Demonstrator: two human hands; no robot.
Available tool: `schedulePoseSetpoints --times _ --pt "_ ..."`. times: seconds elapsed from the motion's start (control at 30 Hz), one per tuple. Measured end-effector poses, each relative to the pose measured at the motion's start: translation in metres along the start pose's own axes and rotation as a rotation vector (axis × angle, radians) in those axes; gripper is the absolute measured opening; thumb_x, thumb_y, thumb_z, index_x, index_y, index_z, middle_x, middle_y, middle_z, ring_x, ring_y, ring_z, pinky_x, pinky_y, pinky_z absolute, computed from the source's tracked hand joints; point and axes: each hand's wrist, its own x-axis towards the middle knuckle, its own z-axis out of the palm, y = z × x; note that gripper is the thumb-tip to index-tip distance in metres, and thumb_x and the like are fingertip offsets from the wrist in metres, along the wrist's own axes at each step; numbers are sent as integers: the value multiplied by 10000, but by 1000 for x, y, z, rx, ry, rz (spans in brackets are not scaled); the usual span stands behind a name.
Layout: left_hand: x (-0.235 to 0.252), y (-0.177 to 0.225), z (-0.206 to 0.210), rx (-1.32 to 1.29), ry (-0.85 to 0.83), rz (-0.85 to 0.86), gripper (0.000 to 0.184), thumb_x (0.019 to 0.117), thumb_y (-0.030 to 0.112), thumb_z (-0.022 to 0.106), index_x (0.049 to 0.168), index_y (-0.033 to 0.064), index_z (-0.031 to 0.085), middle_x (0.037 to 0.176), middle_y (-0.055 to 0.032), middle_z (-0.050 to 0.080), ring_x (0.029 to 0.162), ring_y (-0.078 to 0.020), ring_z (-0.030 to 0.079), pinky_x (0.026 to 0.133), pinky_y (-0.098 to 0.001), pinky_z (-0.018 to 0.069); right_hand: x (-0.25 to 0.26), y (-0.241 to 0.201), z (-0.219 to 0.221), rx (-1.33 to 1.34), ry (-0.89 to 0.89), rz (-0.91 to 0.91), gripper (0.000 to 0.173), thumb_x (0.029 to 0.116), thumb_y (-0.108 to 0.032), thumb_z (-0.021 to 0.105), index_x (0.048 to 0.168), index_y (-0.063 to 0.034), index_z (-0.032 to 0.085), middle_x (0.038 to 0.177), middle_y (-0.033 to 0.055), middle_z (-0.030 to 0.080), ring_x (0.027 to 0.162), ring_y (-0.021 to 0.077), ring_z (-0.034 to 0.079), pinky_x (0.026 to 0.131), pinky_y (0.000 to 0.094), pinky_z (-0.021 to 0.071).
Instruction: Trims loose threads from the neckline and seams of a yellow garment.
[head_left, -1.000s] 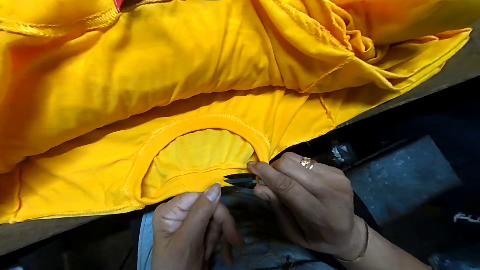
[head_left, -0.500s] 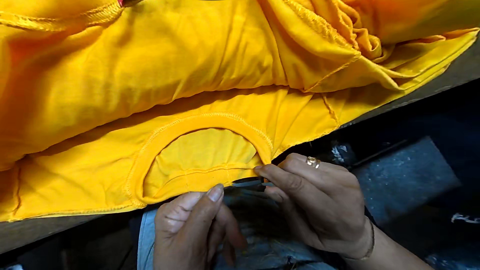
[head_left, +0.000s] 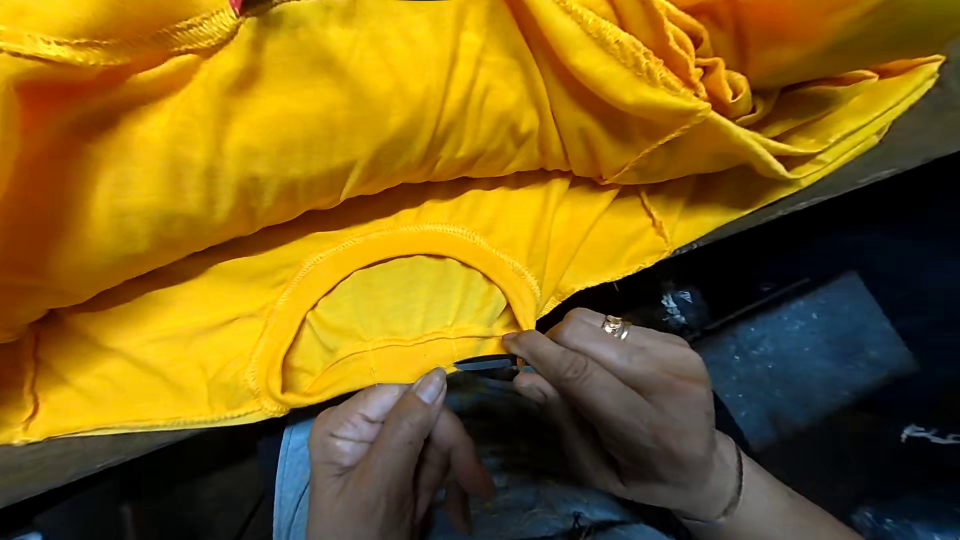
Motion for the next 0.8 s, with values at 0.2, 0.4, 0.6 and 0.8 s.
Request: schedulePoseSetpoints --times 0.2,0.4,0.6,0.8 --pt "0 -1 -4 -82 -25 -34 400 1084 186 483 804 -6 694 550 -70 591 430 -83 549 427 -232 502 -1 2 0 37 -5 -27 270 1044 -216 521 1022 -30 715 731 12 528 661 123 502 555 259 376" --pt "8 1 -10 -277 -47 -193 533 1077 457 455 1066 -15 705 583 -88 614 442 -77 564 422 -212 486 -5 9 -4 122 -67 -56 349 1072 -259 453 1073 -22 709 764 10 541 689 109 506 577 244 387" --pt "7 -2 -4 -82 107 -192 275 1028 128 600 843 -23 736 510 -78 584 390 -70 527 383 -217 474 -8 12 -2 121 -64 -8 351 1069 -238 428 1053 -24 705 767 8 545 697 104 517 583 242 402" --pt "-5 -11 -23 169 -29 -119 175 1012 62 610 1018 -20 765 590 -84 651 446 -72 575 423 -202 497 -13 14 -5 133 -67 25 357 1075 -250 426 1096 -30 707 804 9 568 722 93 533 597 232 418"
